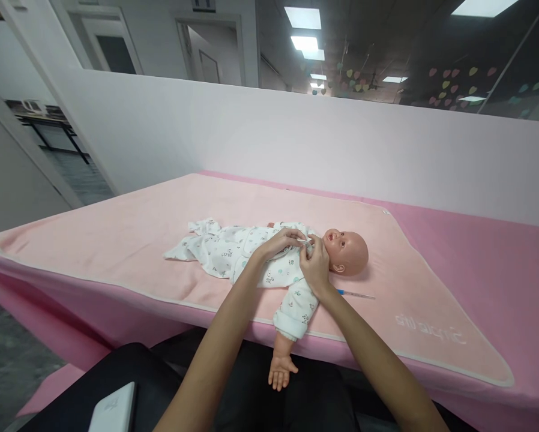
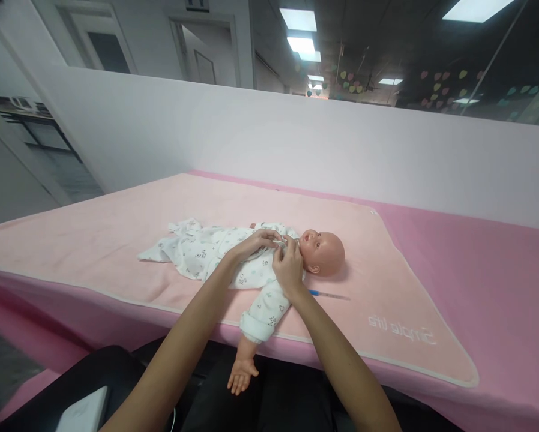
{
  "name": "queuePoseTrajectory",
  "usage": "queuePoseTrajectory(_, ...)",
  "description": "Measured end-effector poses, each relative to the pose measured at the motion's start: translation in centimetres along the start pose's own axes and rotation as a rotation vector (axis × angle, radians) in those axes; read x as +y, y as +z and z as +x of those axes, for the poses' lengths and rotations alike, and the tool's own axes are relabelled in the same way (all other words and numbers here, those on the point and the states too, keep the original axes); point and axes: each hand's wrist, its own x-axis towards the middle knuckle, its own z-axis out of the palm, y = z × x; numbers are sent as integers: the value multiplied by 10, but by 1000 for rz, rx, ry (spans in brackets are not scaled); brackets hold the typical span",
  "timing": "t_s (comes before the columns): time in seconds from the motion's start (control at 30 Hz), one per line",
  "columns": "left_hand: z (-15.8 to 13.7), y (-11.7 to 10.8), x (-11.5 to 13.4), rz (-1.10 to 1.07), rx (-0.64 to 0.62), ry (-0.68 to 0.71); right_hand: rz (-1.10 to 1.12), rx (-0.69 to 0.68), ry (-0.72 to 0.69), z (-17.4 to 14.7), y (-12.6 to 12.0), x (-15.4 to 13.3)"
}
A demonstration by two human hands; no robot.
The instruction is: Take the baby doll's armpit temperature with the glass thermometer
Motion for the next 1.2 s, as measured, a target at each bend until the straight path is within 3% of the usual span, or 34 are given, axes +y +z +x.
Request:
queuePoseTrajectory(0.43,-3,3,1,23,-27,37,34,-25,-6,-1,0,1)
queuePoseTrajectory(0.8,-5,4,8,134,-28,19,189,-34,99,-5,3,7)
queuePoseTrajectory(1.0,-9,7,14,152,40,-72,169,33,77,-4,3,7)
queuePoseTrajectory(1.2,-6,5,9,127,31,-75,110,-19,11,-2,0,3)
